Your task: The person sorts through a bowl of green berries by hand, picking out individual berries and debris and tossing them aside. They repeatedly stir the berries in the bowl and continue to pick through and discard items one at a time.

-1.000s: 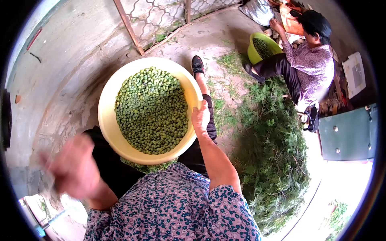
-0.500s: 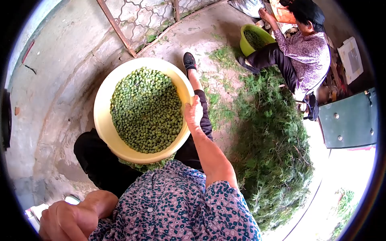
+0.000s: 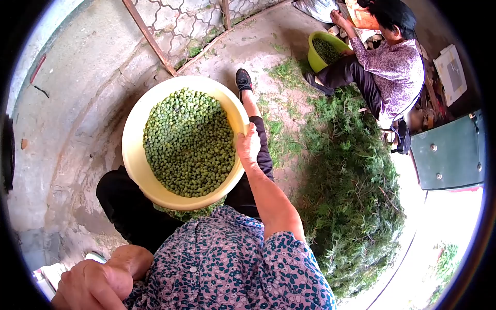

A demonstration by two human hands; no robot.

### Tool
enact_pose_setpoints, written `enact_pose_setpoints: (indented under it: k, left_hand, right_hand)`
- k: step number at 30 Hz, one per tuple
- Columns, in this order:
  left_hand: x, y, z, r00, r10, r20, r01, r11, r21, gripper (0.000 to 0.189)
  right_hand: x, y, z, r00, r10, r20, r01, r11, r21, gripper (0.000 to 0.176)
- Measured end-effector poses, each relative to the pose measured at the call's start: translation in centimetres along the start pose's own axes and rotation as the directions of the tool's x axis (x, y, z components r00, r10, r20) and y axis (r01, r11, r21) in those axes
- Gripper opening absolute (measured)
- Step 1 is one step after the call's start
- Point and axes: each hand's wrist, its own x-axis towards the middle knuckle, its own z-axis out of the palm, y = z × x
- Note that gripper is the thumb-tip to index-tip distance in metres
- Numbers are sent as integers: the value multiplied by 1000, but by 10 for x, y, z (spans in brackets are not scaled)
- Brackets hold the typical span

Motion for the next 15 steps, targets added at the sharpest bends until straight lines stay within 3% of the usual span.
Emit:
enact_pose_setpoints:
  k: [1,3,5,10,15]
  left_hand:
    - [2,-5,2,1000,-1,1,1,1000,-2,20]
    - [15,-24,9,984,173,47,-177,981,81,24]
    - [24,-37,8,953,285,102,-288,958,13,25]
    - [30,-44,5,905,393,164,-376,918,-124,28]
    - [32,-51,6,870,454,191,-419,886,-198,31]
  right_hand:
    - [-1,2,0,999,-31,-19,30,999,-12,57]
    - [0,3,2,999,-41,-35,41,999,-17,56]
    - [-1,2,0,997,-52,-49,51,998,-24,56]
    - [2,-2,-4,997,31,65,-32,999,13,60]
    - [-5,8,1,996,-41,80,44,999,-29,67]
